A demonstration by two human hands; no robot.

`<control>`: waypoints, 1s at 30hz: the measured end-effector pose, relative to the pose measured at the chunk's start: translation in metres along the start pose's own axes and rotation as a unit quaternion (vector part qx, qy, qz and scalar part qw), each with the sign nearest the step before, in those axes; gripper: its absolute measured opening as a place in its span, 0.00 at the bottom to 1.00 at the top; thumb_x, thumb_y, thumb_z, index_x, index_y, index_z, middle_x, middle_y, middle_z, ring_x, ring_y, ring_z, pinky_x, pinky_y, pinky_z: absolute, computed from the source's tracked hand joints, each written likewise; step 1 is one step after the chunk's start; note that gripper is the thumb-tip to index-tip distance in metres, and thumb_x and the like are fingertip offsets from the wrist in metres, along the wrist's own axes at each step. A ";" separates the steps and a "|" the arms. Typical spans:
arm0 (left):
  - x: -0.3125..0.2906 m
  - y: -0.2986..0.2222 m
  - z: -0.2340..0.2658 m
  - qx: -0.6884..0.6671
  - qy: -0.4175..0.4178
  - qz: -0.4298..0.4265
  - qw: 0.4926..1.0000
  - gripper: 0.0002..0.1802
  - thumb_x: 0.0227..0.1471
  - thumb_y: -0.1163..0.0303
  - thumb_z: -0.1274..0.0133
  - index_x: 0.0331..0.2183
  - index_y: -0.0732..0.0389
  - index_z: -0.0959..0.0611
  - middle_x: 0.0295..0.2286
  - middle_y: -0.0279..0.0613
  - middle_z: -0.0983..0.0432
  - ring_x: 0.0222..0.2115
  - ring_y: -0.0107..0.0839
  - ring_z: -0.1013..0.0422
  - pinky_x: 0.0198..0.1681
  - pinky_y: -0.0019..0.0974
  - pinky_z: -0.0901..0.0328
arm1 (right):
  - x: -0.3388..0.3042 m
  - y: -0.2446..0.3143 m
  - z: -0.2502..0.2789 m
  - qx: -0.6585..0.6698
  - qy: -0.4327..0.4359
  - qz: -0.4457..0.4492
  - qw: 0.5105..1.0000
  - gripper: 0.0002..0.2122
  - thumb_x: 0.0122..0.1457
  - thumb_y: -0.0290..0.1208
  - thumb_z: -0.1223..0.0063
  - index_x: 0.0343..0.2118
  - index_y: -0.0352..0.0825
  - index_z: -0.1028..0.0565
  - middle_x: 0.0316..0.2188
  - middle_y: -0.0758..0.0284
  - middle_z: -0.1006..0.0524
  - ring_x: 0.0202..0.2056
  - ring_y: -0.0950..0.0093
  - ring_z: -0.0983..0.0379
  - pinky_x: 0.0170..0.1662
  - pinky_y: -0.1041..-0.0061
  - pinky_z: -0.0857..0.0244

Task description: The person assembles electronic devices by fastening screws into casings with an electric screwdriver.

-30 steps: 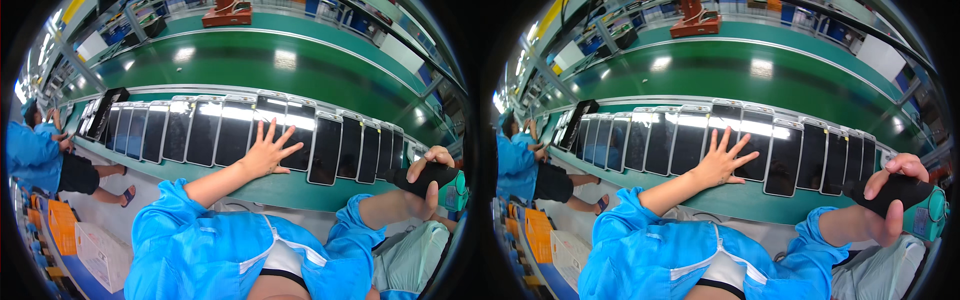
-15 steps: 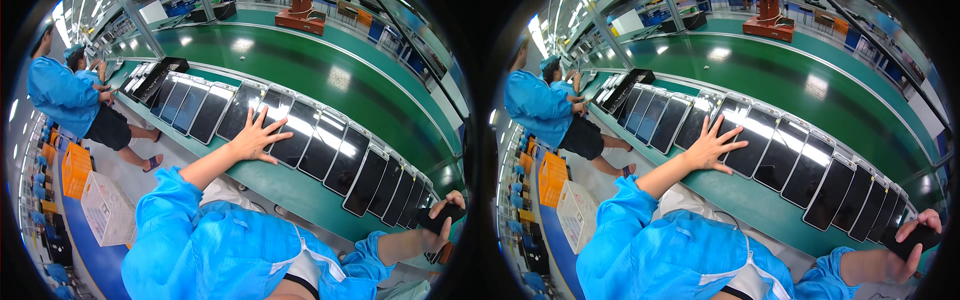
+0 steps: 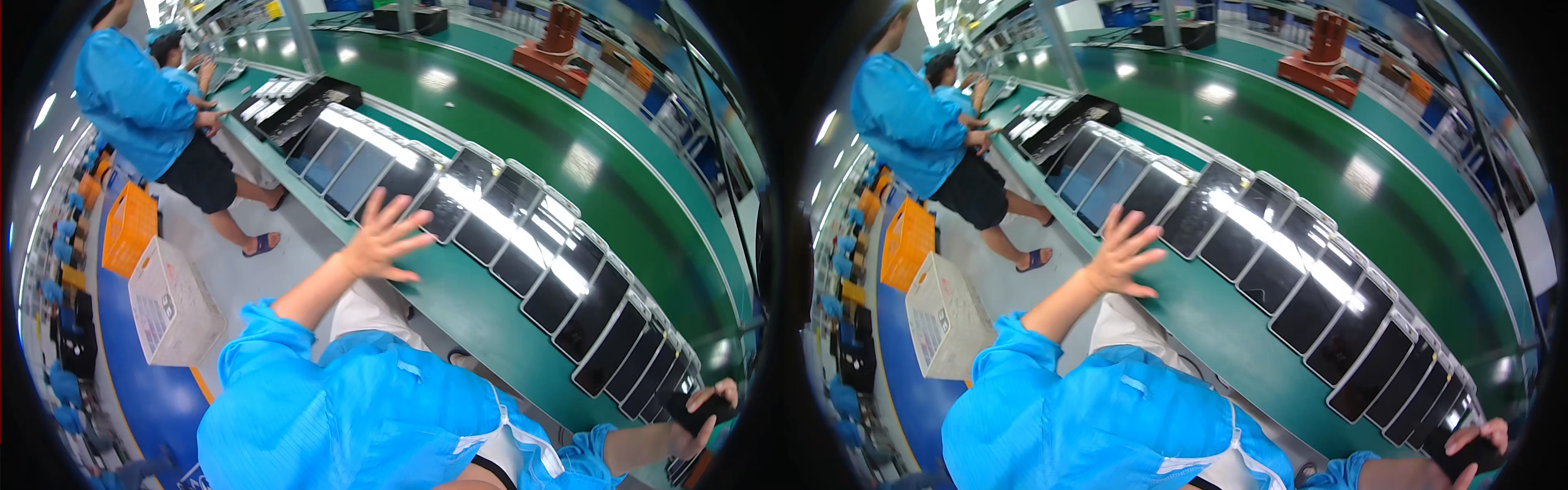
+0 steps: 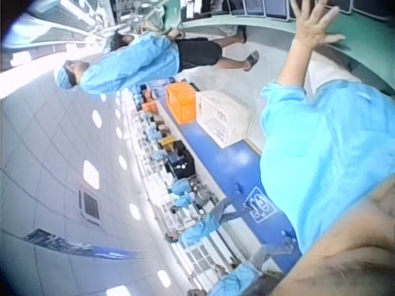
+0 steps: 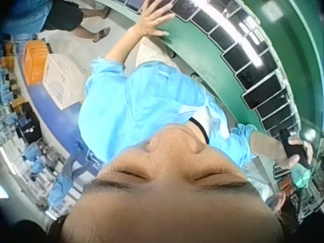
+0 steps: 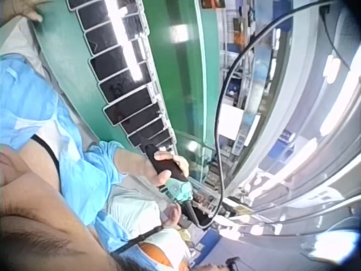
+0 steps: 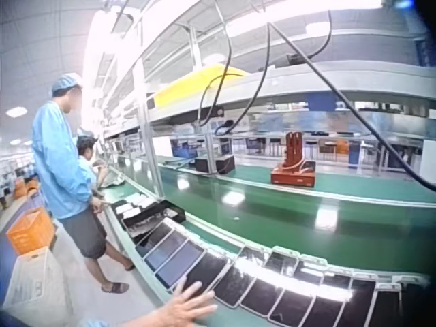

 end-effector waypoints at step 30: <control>-0.065 0.152 0.015 -0.119 0.192 0.008 0.974 0.45 0.24 0.34 0.54 0.49 0.37 0.43 0.53 0.30 0.57 0.53 0.52 0.68 0.47 0.66 0.76 | 0.049 -0.044 -0.257 0.113 -0.030 -0.050 0.992 0.16 0.43 0.30 0.53 0.34 0.26 0.38 0.31 0.55 0.38 0.16 0.71 0.39 0.17 0.80 0.41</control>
Point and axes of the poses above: each hand's wrist, its own x-axis towards the middle knuckle, its own z-axis out of the back of the hand, y = z × x, the point moved 3 cm from there along x, towards the middle knuckle
